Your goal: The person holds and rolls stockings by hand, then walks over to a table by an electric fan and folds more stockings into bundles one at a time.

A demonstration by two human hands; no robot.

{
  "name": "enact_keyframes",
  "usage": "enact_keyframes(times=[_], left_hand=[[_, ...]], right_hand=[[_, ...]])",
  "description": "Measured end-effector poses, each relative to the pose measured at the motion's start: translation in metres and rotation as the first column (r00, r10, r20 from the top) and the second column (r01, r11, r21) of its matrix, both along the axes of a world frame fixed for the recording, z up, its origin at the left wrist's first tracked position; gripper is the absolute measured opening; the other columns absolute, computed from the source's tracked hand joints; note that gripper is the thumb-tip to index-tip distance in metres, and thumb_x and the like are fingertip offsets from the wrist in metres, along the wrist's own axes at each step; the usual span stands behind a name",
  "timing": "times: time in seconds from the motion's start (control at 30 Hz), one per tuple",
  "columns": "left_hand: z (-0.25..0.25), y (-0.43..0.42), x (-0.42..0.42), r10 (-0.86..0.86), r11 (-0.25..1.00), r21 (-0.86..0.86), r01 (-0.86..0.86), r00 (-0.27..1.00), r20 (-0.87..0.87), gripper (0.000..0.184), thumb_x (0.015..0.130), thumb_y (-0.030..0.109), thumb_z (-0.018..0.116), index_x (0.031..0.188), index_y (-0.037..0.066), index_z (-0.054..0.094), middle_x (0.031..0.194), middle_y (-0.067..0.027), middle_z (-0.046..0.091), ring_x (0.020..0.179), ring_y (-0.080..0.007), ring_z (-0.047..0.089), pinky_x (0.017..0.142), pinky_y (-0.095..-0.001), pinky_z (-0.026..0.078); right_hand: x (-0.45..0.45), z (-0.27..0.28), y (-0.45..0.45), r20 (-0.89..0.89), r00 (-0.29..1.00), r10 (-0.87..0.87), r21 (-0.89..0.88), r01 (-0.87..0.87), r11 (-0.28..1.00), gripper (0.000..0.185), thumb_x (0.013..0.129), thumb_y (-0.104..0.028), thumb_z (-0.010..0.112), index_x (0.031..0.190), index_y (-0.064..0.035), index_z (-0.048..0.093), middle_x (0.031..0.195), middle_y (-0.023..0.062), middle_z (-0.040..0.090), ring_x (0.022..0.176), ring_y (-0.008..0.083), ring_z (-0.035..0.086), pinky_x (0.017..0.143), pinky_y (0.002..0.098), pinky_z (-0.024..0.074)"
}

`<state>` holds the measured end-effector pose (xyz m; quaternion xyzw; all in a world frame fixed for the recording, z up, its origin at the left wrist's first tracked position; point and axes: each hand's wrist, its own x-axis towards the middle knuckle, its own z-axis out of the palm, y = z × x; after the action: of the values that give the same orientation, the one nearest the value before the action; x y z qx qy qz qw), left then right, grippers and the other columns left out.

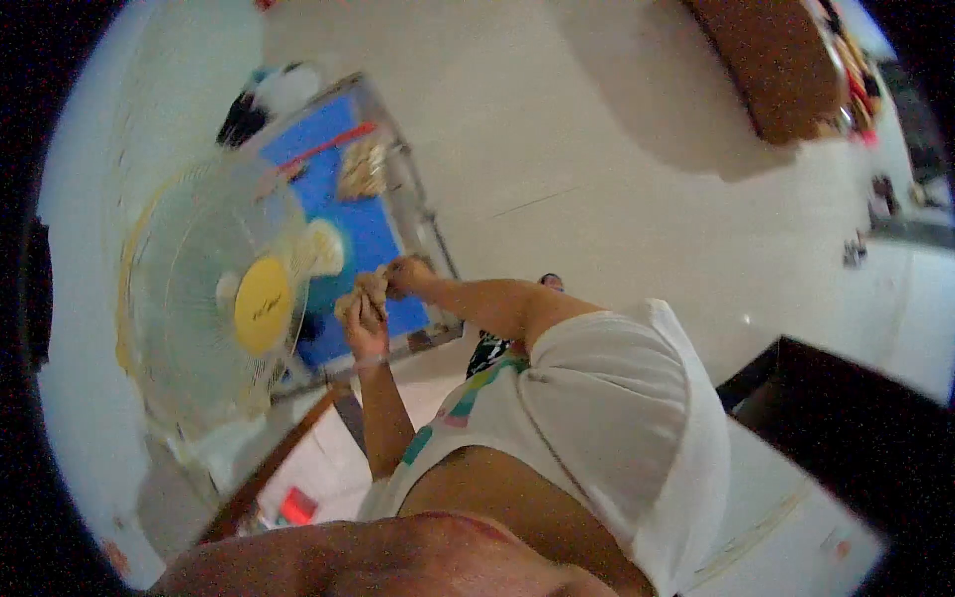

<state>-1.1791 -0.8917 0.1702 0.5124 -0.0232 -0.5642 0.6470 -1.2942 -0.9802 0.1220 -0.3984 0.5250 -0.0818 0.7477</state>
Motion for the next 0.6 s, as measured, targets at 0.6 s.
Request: enact_keyframes(times=[0.6], left_hand=[[0.146,-0.073,-0.275,-0.726,0.498,-0.505,0.705,0.658,0.201,0.066,0.077,0.016,0.056,0.13,0.008,0.019,0.114,-0.0049,0.042,0.106,-0.018,0.044,0.086,-0.0314,0.042]], right_hand=[[-0.261,0.221,0.014,0.428,0.734,-0.528,-0.31,0.668,0.676,0.041,0.086,-0.043,0.04,0.095,-0.0062,0.057,0.091,0.0096,0.058,0.086,0.0208,0.052,0.079,0.0338,0.0397]])
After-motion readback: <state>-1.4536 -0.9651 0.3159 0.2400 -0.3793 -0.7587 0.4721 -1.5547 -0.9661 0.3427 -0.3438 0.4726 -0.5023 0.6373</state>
